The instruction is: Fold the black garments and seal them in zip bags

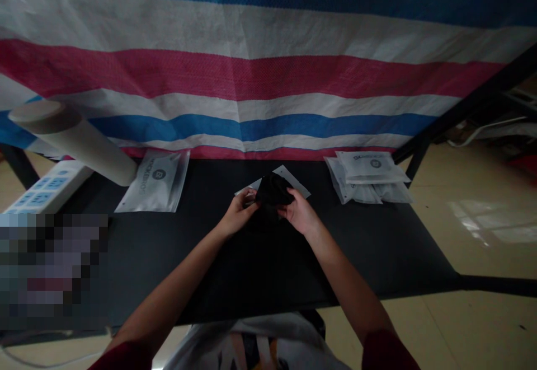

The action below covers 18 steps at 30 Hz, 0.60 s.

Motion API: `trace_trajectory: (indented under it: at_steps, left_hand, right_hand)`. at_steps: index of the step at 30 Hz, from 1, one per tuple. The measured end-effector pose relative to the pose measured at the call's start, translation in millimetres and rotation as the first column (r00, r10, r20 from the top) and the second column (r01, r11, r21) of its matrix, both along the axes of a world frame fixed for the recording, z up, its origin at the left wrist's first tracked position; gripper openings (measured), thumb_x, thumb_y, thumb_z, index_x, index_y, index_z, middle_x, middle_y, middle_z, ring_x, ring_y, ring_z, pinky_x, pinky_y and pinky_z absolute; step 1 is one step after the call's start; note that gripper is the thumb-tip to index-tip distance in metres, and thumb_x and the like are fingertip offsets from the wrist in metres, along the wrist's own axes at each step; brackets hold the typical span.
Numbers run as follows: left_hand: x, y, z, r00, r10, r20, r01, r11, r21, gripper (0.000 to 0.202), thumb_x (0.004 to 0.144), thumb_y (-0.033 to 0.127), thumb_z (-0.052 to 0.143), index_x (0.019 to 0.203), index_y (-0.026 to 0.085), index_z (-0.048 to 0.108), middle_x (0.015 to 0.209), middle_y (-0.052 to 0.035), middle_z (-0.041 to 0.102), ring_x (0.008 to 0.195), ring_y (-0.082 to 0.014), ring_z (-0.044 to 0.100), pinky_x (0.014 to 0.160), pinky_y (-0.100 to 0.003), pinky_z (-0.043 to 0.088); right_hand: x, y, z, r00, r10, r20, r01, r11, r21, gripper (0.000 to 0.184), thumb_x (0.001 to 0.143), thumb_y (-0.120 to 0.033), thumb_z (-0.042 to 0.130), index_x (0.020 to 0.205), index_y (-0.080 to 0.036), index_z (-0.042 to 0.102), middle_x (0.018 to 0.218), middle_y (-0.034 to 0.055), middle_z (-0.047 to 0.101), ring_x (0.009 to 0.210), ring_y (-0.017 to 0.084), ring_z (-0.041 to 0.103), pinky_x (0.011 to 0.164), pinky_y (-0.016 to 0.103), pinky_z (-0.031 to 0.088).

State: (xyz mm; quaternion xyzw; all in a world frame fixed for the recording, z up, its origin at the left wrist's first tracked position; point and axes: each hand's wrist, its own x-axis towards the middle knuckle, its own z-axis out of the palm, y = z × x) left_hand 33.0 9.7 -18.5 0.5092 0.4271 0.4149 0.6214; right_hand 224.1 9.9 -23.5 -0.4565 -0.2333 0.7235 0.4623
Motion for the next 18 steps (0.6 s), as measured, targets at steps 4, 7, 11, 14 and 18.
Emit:
trace_trajectory:
  at_steps: [4,7,11,14,18]
  left_hand:
    - [1.8,-3.3,0.3,0.993,-0.003,0.118,0.027,0.98,-0.199,0.049,0.069,0.037,0.079,0.109,0.019,0.057,0.08,-0.0011,0.069,0.067,-0.0146,0.064,0.066,-0.026,0.051]
    - [-0.6,-4.2,1.2,0.98,-0.177,0.094,0.194,0.954,-0.228,0.036,0.069,0.035,0.079,0.096,0.015,0.066,0.079,-0.0045,0.071,0.074,-0.0173,0.067,0.069,-0.027,0.053]
    - [-4.7,-4.1,-2.8,0.96,-0.273,0.061,0.28,0.921,-0.272,0.025,0.071,0.034,0.078,0.083,0.014,0.069,0.071,-0.0035,0.069,0.065,-0.0151,0.065,0.058,-0.023,0.051]
    - [-7.9,-2.0,-7.9,0.989,-0.135,0.066,0.149,0.929,-0.338,0.025,0.072,0.033,0.076,0.086,0.015,0.067,0.067,-0.0021,0.067,0.059,-0.0147,0.063,0.052,-0.023,0.05]
    - [-11.2,3.6,-6.8,0.988,-0.013,0.155,0.079,0.9,-0.428,0.028,0.076,0.039,0.068,0.091,0.016,0.066,0.074,-0.0055,0.069,0.068,-0.0202,0.067,0.057,-0.03,0.055]
  right_hand:
    - [-3.1,-2.0,2.0,0.996,-0.091,0.007,0.09,0.995,0.053,0.032,0.07,-0.036,0.071,0.097,-0.023,0.059,0.098,0.0036,0.069,0.078,0.018,0.065,0.06,0.028,0.055]
    - [-6.4,-3.9,3.1,0.987,-0.145,0.075,0.134,0.981,0.14,0.038,0.066,-0.037,0.074,0.098,-0.024,0.056,0.104,0.0038,0.067,0.091,0.021,0.064,0.062,0.029,0.055]
    - [-8.4,-6.6,2.2,0.947,-0.233,0.22,0.16,0.939,0.306,0.048,0.065,-0.036,0.075,0.106,-0.026,0.052,0.106,0.0032,0.065,0.098,0.023,0.063,0.073,0.034,0.056]
    - [-7.6,-10.9,5.8,0.879,-0.284,0.384,0.043,0.848,0.528,0.049,0.068,-0.032,0.075,0.111,-0.026,0.051,0.104,0.0039,0.064,0.097,0.023,0.062,0.084,0.036,0.053]
    - [-4.3,-17.8,15.5,0.717,-0.357,0.598,-0.277,0.642,0.715,0.031,0.078,-0.02,0.062,0.108,-0.027,0.061,0.107,0.0055,0.064,0.105,0.025,0.059,0.095,0.04,0.047]
